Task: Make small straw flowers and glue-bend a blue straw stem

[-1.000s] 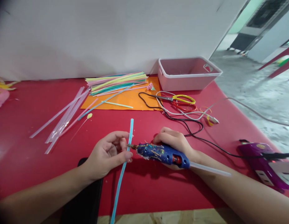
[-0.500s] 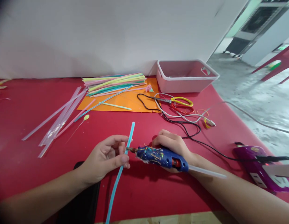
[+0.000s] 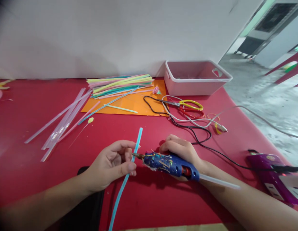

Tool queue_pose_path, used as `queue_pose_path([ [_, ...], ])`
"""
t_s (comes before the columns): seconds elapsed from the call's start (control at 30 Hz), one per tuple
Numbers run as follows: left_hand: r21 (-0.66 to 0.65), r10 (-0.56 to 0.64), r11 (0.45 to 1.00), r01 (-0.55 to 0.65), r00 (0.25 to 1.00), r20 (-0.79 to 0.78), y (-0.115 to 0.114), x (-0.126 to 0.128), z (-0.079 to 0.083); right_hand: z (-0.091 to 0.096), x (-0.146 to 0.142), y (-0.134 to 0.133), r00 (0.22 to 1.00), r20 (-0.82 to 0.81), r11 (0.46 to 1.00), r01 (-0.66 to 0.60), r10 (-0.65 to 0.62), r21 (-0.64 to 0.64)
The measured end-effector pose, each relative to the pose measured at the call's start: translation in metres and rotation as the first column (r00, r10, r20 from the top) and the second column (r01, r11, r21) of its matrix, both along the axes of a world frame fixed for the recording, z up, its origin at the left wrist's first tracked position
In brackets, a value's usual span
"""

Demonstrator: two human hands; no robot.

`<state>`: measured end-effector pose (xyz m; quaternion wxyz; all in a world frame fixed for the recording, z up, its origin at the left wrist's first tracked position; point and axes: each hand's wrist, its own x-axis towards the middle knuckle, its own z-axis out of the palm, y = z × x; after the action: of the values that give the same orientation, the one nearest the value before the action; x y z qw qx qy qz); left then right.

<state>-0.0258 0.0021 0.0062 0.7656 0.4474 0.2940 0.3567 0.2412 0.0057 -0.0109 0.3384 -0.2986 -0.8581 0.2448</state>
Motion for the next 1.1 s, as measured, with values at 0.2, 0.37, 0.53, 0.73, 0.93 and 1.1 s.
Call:
queue_pose_path([
  [0.2, -0.010, 0.005, 1.000, -0.005, 1.000, 0.013, -0.0001, -0.0002, 0.0001, 0.0007, 0.0006, -0.0004, 1.000, 0.012, 1.000, 0.008, -0.008, 0.006],
  [0.37, 0.001, 0.007, 1.000, -0.007, 1.000, 0.013, 0.0005, 0.0009, 0.0016, 0.0009, 0.0002, -0.0001, 1.000, 0.012, 1.000, 0.017, -0.017, 0.014],
  [0.53, 0.006, 0.011, 1.000, -0.011, 1.000, 0.007, 0.0010, 0.0015, 0.0016, 0.0029, 0.0003, -0.0005, 1.000, 0.004, 0.999, 0.025, -0.025, 0.026],
  [0.73, 0.033, 0.021, 0.999, -0.021, 1.000, -0.013, 0.0005, 0.0008, 0.0010, 0.0042, -0.0005, -0.0009, 0.998, 0.008, 0.998, 0.055, -0.055, 0.037],
  [0.93, 0.037, 0.022, 0.999, -0.021, 0.999, -0.030, 0.0003, 0.0012, 0.0014, 0.0047, -0.0008, -0.0003, 0.998, 0.016, 0.997, 0.058, -0.059, 0.055],
  [1.1, -0.034, 0.009, 0.999, -0.011, 0.998, -0.057, 0.0016, 0.0020, 0.0044, 0.0062, -0.0018, -0.0020, 0.996, 0.006, 0.994, 0.094, -0.094, 0.048],
])
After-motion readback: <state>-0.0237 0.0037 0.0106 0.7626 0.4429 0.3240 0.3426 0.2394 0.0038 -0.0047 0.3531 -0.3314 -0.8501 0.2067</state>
